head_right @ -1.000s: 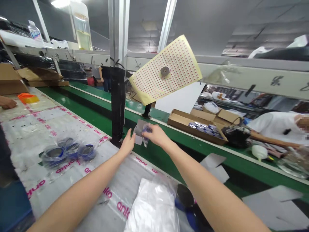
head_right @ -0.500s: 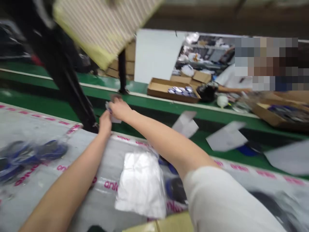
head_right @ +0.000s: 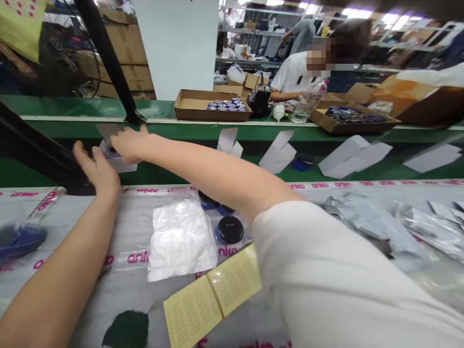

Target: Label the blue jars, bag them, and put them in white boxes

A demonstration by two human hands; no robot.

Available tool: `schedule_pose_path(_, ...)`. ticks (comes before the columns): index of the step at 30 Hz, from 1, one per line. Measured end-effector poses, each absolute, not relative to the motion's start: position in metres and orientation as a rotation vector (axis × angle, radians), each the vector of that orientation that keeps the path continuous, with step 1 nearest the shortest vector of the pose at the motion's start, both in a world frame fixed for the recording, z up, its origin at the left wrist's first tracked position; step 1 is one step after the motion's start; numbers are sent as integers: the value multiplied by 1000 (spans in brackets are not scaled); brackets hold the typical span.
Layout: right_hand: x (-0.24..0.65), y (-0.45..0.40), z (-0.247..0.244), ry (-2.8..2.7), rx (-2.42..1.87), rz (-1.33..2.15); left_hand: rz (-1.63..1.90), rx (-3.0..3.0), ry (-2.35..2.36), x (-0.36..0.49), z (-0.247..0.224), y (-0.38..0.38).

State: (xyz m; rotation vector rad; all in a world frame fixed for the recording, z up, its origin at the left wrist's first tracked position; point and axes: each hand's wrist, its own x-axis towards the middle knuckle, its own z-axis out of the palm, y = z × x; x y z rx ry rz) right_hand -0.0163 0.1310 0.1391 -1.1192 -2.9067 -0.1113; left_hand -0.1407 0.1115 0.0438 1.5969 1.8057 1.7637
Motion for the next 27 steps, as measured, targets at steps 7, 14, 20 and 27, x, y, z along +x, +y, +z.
schedule_pose_path(7,148,44,171,-2751,-1448,108,750,2038,1299,-80,103,60)
schedule_pose_path(14,203,-19,132,-2371,-1648,447,303,1968,1195,-66,86,58)
schedule_pose_path(20,170,-31,103,-1900,-1421,697,673,1619,1092,-89,120,50)
schedule_pose_path(27,144,-25,97,-1538,-1255,1223,850,1367,931,-89,137,37)
